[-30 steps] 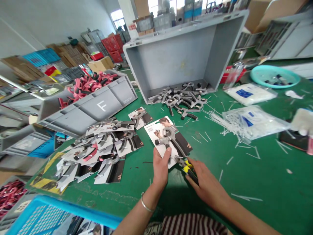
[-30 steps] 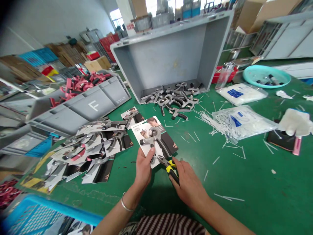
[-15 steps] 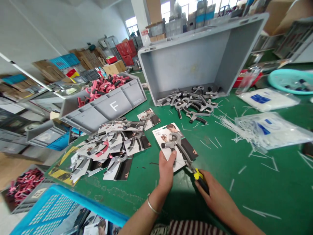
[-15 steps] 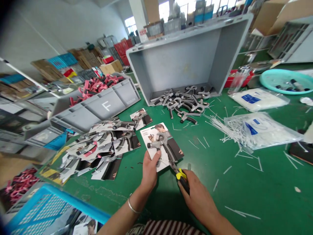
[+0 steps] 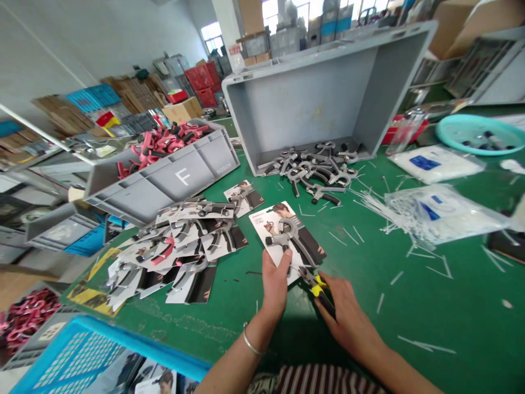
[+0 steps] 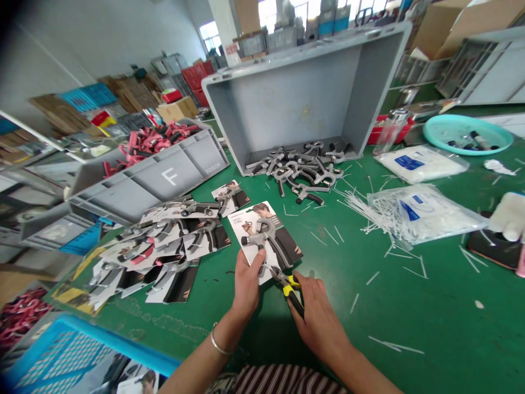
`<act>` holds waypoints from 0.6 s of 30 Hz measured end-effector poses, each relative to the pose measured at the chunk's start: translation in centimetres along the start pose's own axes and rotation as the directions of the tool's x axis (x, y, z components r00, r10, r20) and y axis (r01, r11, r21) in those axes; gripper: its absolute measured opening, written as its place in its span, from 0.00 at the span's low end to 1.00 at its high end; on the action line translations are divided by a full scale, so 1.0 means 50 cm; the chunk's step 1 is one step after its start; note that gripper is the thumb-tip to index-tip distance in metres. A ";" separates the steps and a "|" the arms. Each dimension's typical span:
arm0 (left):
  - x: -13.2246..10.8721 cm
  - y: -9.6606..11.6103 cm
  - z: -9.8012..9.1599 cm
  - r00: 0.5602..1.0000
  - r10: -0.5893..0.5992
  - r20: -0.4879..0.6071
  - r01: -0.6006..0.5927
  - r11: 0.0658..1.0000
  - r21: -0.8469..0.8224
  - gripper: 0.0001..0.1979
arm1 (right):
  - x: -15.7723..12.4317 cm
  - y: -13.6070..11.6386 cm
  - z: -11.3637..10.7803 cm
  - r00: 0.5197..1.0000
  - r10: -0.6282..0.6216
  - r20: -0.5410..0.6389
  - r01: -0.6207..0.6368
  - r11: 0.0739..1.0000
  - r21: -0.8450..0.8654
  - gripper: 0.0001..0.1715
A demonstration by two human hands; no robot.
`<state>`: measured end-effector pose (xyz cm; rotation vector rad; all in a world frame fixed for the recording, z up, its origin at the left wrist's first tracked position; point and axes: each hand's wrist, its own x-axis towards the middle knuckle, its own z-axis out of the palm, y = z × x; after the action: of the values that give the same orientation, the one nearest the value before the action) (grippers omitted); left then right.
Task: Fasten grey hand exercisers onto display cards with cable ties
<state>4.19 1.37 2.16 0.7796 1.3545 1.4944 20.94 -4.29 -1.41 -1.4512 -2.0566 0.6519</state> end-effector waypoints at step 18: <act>0.008 -0.021 -0.002 0.999 0.014 0.039 -0.015 0.999 0.046 0.18 | -0.035 0.078 0.006 0.991 -0.052 0.122 0.026 0.978 0.209 0.17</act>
<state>4.17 1.65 1.08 0.8448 1.3611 1.4568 23.91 -4.77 -4.47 -1.2761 -2.0365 0.9339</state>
